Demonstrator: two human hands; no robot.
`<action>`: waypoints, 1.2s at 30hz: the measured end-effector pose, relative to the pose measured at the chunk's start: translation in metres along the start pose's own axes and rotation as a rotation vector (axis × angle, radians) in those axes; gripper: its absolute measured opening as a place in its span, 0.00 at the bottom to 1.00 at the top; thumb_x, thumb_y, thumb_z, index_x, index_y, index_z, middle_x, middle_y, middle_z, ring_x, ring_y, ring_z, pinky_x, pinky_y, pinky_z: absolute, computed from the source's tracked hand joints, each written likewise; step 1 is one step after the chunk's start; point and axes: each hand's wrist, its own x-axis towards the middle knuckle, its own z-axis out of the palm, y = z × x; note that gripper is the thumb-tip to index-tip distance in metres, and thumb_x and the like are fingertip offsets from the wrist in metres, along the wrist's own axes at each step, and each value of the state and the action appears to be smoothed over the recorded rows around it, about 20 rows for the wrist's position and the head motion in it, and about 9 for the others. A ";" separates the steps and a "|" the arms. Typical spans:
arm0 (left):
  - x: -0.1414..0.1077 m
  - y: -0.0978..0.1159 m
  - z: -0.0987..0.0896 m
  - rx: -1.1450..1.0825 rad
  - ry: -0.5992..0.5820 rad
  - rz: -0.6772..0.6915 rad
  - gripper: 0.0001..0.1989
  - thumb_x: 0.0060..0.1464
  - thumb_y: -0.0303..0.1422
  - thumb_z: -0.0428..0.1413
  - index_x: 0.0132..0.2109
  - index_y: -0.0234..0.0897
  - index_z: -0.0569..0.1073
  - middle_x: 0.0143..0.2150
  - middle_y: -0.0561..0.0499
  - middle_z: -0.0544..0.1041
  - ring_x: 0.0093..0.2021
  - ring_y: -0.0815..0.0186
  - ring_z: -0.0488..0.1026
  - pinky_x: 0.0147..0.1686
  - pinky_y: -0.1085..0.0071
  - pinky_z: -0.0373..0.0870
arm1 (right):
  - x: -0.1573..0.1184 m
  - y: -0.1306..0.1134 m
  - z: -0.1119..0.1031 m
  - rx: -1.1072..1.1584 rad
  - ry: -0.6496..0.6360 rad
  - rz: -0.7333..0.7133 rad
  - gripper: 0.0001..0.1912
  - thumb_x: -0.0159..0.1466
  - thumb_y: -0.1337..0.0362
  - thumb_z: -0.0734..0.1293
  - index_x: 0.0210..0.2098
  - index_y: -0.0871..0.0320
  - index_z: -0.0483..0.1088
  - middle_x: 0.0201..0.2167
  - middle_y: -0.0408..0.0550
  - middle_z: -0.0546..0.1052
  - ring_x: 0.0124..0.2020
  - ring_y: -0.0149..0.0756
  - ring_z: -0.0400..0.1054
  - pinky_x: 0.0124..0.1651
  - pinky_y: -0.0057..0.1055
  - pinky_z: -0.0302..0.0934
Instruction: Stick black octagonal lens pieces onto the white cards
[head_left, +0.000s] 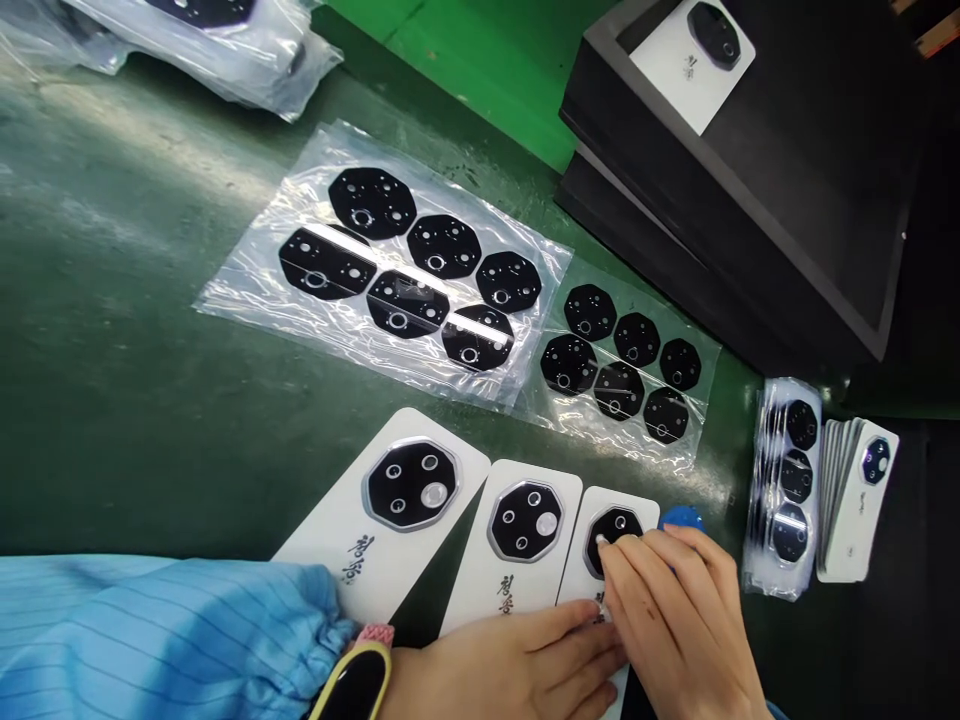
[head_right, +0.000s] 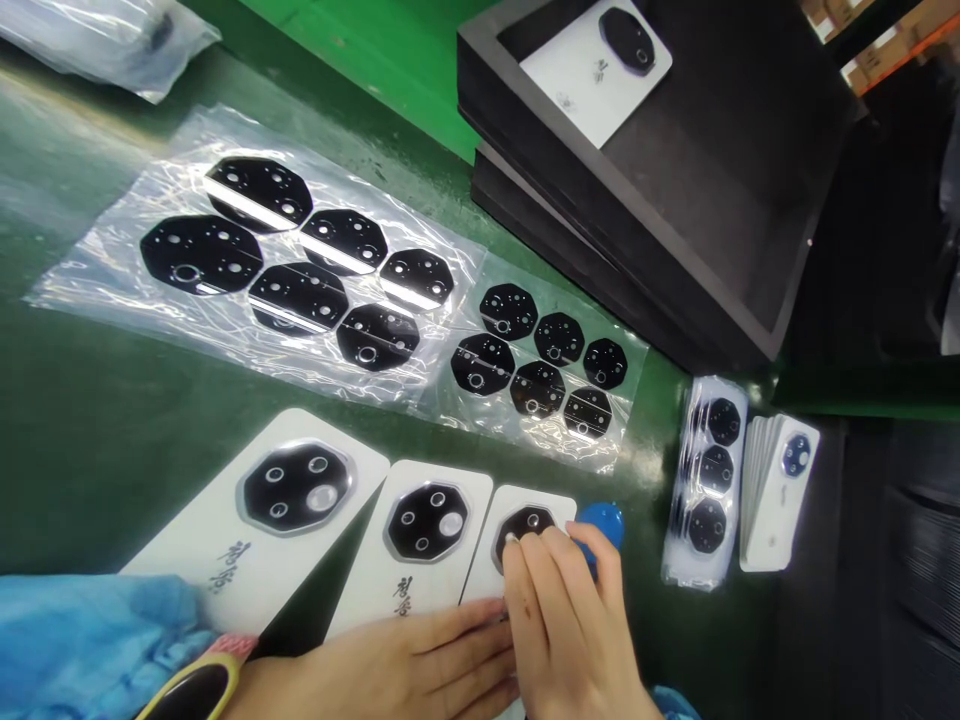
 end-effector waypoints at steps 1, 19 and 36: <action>0.000 0.000 0.000 -0.003 0.002 0.008 0.20 0.57 0.32 0.48 0.55 0.45 0.73 0.60 0.61 0.71 0.63 0.69 0.62 0.65 0.69 0.57 | 0.001 0.000 -0.001 -0.005 0.014 -0.001 0.16 0.68 0.71 0.54 0.46 0.61 0.71 0.39 0.52 0.77 0.45 0.42 0.67 0.52 0.49 0.58; -0.001 0.004 0.001 -0.004 0.049 -0.061 0.19 0.58 0.30 0.47 0.53 0.46 0.75 0.59 0.61 0.72 0.62 0.71 0.63 0.62 0.71 0.62 | 0.011 -0.003 -0.004 0.046 0.047 0.064 0.16 0.67 0.73 0.53 0.45 0.59 0.71 0.36 0.47 0.78 0.41 0.39 0.68 0.53 0.45 0.53; -0.005 0.010 0.005 -0.010 0.037 -0.070 0.19 0.57 0.32 0.49 0.54 0.47 0.74 0.60 0.60 0.70 0.65 0.69 0.60 0.63 0.70 0.59 | 0.017 0.009 -0.037 0.326 0.136 0.291 0.09 0.62 0.75 0.65 0.36 0.55 0.71 0.30 0.46 0.77 0.36 0.39 0.73 0.40 0.36 0.70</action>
